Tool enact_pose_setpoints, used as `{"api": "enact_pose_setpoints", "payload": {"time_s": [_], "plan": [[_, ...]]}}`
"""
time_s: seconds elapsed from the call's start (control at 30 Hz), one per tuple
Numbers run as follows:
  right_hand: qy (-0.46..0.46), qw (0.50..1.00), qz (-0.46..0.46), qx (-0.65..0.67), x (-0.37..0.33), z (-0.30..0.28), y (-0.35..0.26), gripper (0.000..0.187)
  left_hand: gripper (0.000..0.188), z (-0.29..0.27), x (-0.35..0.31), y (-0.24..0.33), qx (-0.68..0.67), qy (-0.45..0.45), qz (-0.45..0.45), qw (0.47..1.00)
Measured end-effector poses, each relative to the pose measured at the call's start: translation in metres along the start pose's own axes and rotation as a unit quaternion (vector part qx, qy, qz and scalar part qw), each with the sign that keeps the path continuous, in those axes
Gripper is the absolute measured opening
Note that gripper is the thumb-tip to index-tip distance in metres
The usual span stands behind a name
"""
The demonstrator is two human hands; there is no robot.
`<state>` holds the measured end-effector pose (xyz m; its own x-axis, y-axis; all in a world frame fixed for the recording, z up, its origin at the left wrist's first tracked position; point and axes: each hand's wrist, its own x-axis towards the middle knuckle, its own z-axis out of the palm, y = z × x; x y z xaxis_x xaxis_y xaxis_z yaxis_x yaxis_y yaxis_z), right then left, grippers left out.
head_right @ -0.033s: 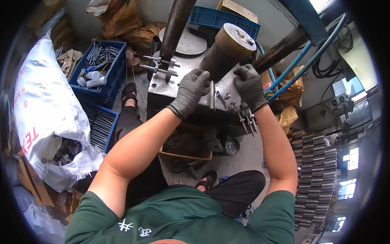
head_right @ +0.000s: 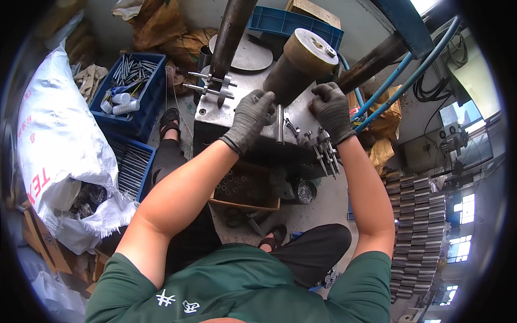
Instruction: Operating a press machine to assemble or process metal components.
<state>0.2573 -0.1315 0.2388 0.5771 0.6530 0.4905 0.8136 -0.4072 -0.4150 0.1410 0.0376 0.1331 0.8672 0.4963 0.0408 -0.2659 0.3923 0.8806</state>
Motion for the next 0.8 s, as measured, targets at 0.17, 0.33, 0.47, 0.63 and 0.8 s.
{"api": "enact_pose_setpoints", "payload": {"time_s": [0.17,0.33,0.47,0.63,0.8], "plan": [[-0.025,0.998,0.047,0.045,-0.008,0.007,0.039,0.017,0.026,0.0,0.01,0.006,-0.036,0.029,-0.124,0.991],[-0.195,0.936,-0.1,-0.275,-0.031,0.013,0.003,0.021,0.045,-0.018,0.033,-0.021,0.179,0.019,-0.081,0.98],[-0.321,0.871,-0.095,-0.359,-0.05,0.03,-0.004,0.026,0.048,-0.016,0.034,-0.024,0.223,0.005,-0.014,0.975],[-0.327,0.857,-0.084,-0.388,-0.064,0.039,0.021,0.022,0.043,-0.005,0.015,0.001,0.369,0.0,0.03,0.929],[-0.21,0.938,-0.109,-0.253,-0.058,0.026,0.005,0.02,0.045,-0.001,0.001,0.029,0.494,-0.024,0.002,0.869]]}}
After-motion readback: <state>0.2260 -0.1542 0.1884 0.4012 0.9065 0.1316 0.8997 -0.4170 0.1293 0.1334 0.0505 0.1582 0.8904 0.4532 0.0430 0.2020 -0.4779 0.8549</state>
